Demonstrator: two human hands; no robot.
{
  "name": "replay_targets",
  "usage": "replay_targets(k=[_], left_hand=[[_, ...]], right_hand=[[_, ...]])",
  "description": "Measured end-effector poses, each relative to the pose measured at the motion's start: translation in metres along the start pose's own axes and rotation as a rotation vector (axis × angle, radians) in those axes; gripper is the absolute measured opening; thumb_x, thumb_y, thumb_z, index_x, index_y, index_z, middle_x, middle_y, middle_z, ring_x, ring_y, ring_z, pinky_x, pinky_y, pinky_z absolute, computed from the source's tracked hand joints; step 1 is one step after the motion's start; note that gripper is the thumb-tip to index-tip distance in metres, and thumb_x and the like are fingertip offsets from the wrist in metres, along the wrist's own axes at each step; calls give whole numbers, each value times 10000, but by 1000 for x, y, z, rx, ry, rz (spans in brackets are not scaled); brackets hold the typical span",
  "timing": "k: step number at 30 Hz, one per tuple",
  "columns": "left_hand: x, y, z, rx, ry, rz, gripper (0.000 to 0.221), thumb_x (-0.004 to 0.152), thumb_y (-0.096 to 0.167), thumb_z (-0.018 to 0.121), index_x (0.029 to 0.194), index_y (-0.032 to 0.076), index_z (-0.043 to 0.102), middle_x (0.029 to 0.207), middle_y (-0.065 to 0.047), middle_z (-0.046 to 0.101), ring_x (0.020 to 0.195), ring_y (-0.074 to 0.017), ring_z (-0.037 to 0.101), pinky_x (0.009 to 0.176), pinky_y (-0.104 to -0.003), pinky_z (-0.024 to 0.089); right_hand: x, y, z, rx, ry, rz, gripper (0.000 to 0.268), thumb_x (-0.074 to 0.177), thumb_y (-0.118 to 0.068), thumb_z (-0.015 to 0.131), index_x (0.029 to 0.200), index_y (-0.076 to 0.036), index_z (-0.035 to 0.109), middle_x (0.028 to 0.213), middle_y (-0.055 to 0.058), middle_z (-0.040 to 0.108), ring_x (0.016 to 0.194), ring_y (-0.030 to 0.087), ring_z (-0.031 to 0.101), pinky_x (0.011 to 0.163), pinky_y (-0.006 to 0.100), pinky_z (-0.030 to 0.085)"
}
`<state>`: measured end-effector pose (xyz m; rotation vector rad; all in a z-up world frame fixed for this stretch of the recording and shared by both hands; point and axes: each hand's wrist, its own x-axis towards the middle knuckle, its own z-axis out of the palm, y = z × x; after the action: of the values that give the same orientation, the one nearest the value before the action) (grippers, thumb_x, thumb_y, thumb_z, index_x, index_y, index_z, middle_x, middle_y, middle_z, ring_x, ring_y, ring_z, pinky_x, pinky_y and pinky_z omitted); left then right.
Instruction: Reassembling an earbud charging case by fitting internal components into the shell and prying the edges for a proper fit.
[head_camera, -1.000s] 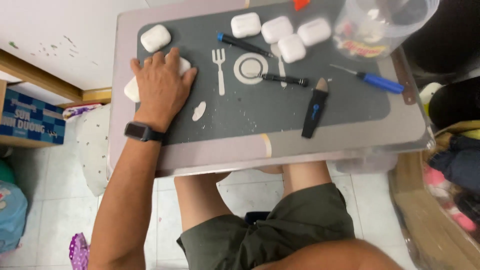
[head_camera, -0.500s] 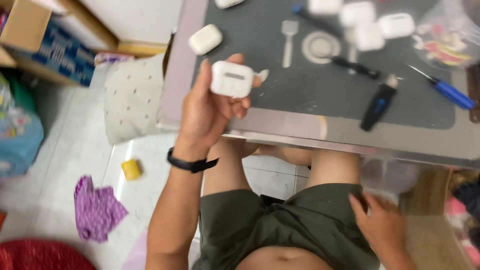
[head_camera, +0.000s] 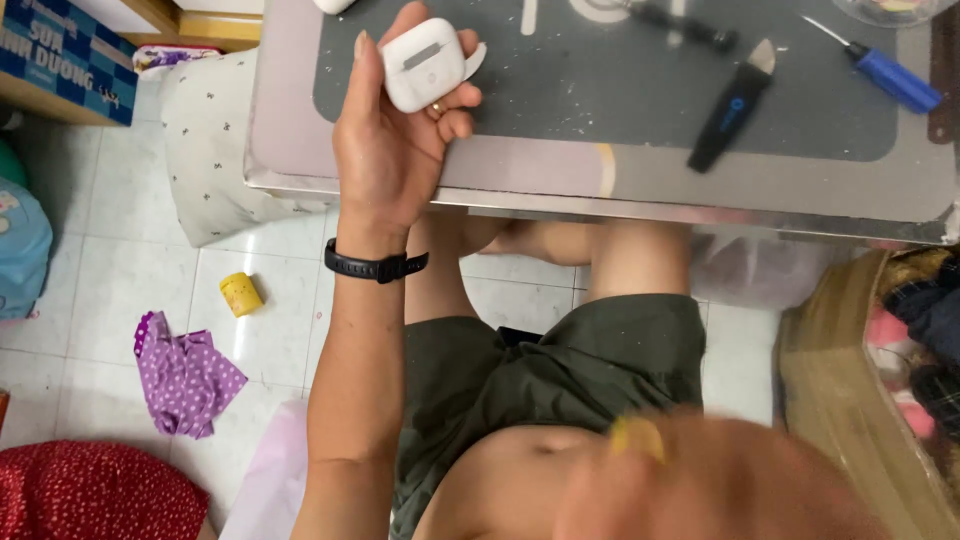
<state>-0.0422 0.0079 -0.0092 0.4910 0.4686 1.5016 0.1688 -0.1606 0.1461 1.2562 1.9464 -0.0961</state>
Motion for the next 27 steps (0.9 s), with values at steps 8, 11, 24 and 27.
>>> replay_targets(k=[8, 11, 24, 27], left_hand=[[9, -7, 25, 227, 318, 178, 652, 853, 106, 734, 1443, -14, 482, 1035, -127, 583, 870, -310, 735, 788, -368, 667], [16, -30, 11, 862, 344, 385, 514, 743, 265, 943, 1119, 97, 635, 907, -43, 600, 800, -182, 648, 656, -324, 526], [0, -17, 3, 675, -13, 173, 337, 1018, 154, 676, 1328, 26, 645, 1200, -156, 704, 930, -190, 732, 737, -337, 681], [-1, -11, 14, 796, 135, 97, 264, 981, 225, 703, 1219, 121, 751, 1075, -83, 769, 926, -94, 661, 788, -339, 636]], right_hand=[[145, 21, 16, 1488, 1032, -821, 257, 1030, 0, 556, 1277, 36, 616, 1144, 159, 700, 919, 195, 709, 746, 257, 608], [238, 33, 3, 1243, 1240, -568, 567, 824, -209, 889, 1294, 3, 653, 857, 107, 760, 657, 225, 732, 498, 286, 564], [238, 20, -5, 1896, 874, -477, 294, 977, -144, 681, 1158, 87, 698, 673, 179, 677, 546, 198, 665, 505, 313, 603], [236, 18, 5, 1767, 901, -450, 257, 975, -132, 692, 1131, 71, 717, 662, 184, 692, 535, 213, 696, 498, 322, 604]])
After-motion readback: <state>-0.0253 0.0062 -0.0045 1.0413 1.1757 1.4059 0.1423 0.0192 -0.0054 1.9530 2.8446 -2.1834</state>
